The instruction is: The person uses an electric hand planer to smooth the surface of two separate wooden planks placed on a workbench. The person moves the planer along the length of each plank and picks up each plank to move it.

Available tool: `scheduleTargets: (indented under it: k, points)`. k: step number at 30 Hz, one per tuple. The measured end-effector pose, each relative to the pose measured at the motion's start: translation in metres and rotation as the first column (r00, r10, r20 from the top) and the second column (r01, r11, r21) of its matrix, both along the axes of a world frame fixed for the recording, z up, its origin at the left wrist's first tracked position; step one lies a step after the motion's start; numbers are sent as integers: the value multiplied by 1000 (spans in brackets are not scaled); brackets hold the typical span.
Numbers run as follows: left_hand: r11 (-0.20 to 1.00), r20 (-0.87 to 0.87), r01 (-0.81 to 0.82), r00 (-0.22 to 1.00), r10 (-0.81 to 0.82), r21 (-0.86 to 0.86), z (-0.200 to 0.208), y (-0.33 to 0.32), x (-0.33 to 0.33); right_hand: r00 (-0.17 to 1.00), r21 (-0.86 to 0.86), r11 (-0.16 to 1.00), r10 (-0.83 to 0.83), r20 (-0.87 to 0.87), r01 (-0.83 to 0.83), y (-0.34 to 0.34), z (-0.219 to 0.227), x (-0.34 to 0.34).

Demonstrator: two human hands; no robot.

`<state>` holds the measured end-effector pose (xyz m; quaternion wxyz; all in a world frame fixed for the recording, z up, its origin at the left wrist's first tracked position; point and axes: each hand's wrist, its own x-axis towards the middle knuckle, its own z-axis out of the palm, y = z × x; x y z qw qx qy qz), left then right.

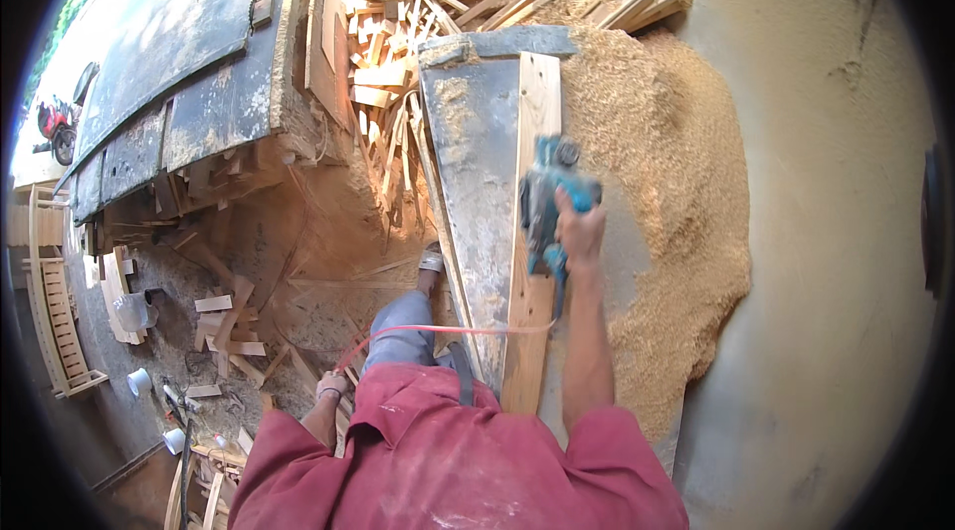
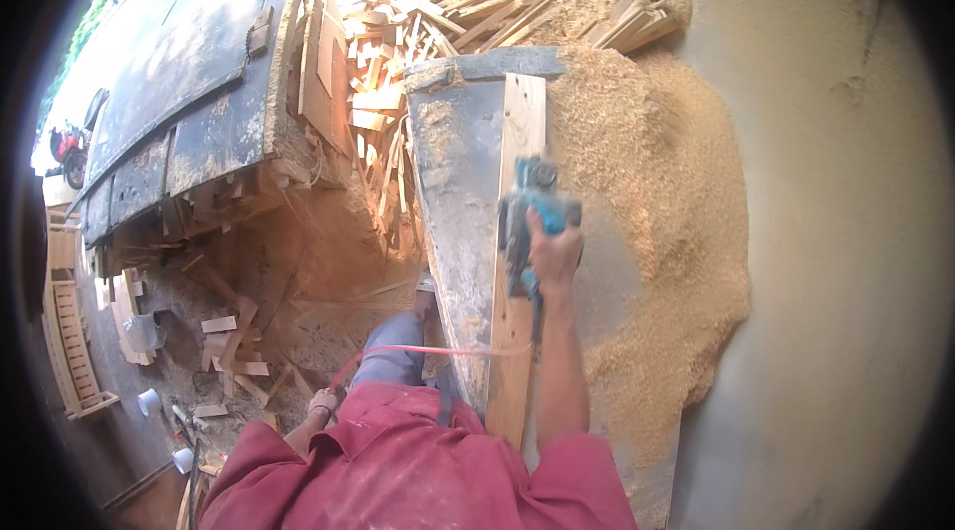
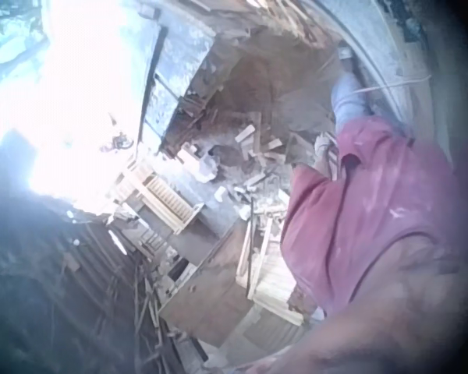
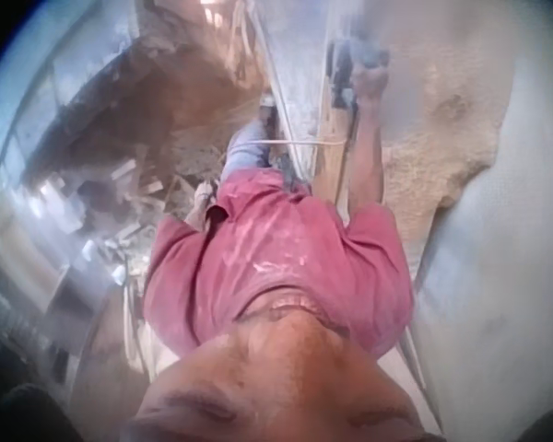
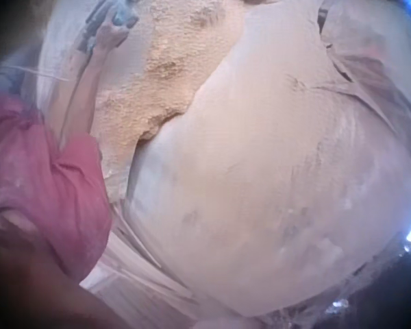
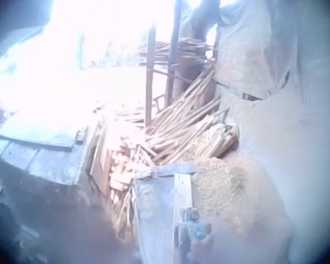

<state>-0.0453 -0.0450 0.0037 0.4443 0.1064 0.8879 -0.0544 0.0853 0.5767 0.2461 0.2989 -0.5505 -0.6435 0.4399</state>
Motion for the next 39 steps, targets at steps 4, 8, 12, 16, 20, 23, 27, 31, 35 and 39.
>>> scheduleTargets:
  k: [4, 8, 12, 16, 20, 23, 27, 31, 35, 39]
  points:
    - [852, -128, -522, 849, 512, -52, -27, -60, -5, 986, -103, 995, 22, 164, -5, -127, -8, 78]
    - [841, -169, -541, 827, 536, 21, -33, -91, 10, 992, 17, 1000, 20, 124, -22, -235, -6, 125]
    - [911, -164, -412, 898, 408, 13, -26, -95, 25, 980, -82, 997, 25, 195, -9, -302, -20, 176]
    - [913, -155, -408, 901, 405, 15, -24, -106, 44, 966, -157, 988, 39, 254, 1, -322, -5, 191]
    - [890, -108, -455, 885, 452, -9, -29, -111, 51, 960, -169, 986, 38, 278, 10, -310, -1, 182]
    - [852, -126, -524, 846, 519, -10, -25, -95, 60, 969, -117, 993, 19, 245, 10, -282, 3, 156]
    - [852, -163, -522, 840, 518, 20, -19, -82, 65, 982, -70, 997, 42, 186, -30, -225, -15, 123]
    - [841, -152, -539, 829, 539, 44, 11, -44, 69, 975, -52, 997, 62, 215, -52, -162, -12, 74]
    - [861, -92, -508, 857, 507, 14, 29, -6, 58, 979, -66, 995, 80, 188, -68, -105, 6, 31]
    - [911, -128, -413, 903, 411, 10, -8, -7, 49, 978, -6, 997, 74, 196, -74, -57, 3, -8]
